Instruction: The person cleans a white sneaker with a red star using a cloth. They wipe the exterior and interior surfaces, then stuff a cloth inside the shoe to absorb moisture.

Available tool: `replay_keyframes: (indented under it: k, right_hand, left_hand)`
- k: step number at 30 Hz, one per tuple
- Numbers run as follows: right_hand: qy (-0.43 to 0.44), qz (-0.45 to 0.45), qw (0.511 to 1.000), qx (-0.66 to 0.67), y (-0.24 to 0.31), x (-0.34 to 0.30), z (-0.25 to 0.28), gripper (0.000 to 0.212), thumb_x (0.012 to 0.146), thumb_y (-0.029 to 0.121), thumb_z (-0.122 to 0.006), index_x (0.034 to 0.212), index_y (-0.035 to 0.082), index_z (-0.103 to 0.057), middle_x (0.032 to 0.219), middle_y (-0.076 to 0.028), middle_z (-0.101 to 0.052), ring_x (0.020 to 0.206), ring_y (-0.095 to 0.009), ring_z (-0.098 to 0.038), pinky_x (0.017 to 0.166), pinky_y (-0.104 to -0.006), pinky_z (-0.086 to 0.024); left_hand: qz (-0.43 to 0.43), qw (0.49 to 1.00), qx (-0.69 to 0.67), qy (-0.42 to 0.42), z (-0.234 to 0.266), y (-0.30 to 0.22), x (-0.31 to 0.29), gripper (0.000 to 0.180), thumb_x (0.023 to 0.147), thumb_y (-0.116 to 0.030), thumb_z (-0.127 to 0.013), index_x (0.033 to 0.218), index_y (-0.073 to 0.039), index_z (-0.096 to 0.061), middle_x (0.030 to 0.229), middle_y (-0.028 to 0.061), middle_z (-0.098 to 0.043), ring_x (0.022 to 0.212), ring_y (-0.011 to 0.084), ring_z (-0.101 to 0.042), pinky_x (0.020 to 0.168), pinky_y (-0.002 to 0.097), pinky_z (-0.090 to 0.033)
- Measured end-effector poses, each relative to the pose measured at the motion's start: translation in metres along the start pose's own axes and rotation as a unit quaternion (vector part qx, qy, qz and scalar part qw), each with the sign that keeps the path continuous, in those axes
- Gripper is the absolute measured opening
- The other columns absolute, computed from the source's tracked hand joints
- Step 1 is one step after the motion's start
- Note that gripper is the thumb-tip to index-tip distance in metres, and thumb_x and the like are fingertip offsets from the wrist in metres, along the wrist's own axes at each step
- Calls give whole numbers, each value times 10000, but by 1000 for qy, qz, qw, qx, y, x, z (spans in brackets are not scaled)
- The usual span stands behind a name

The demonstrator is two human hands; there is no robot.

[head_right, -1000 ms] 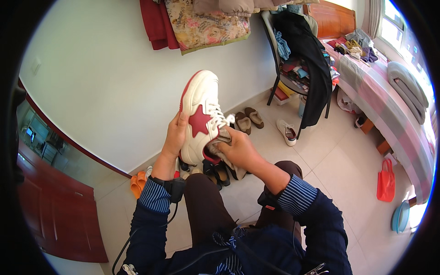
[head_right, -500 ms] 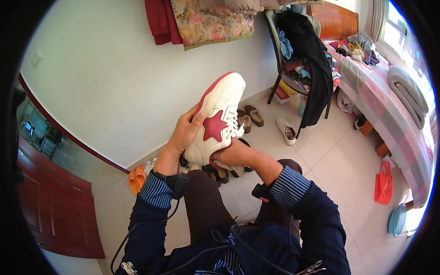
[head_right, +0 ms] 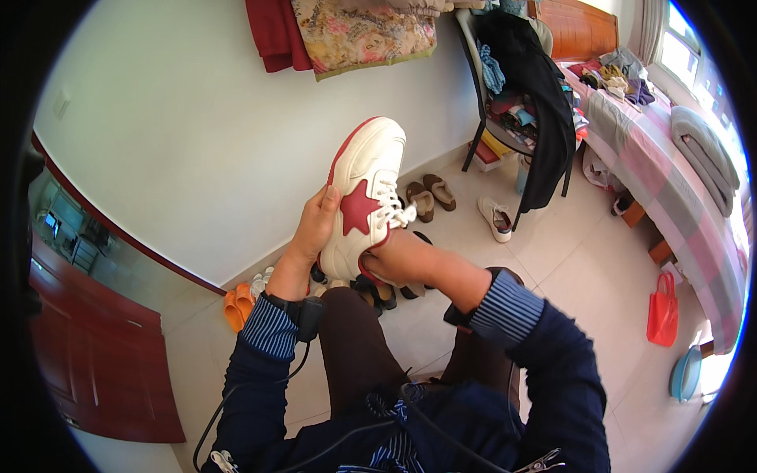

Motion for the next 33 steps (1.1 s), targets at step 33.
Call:
replay_keyframes:
  k: [33]
  right_hand:
    - [-346, -336, 576, 660, -245, -238, 42, 161, 1032, 266, -550, 1048, 106, -547, 742, -3, -546, 432, -70, -364, 381, -204, -292]
  left_hand:
    - [35, 843, -524, -118, 28, 57, -16, 626, 1018, -513, -474, 1426, -38, -465, 1231, 313, -605, 1082, 394, -659, 846, 478, -618]
Point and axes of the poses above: each hand's wrist, its own x-axis towards the middle knuckle, its own z-axis out of the back of the hand, y = z × x, the point moved 9 cm from there along x, towards the middle knuckle
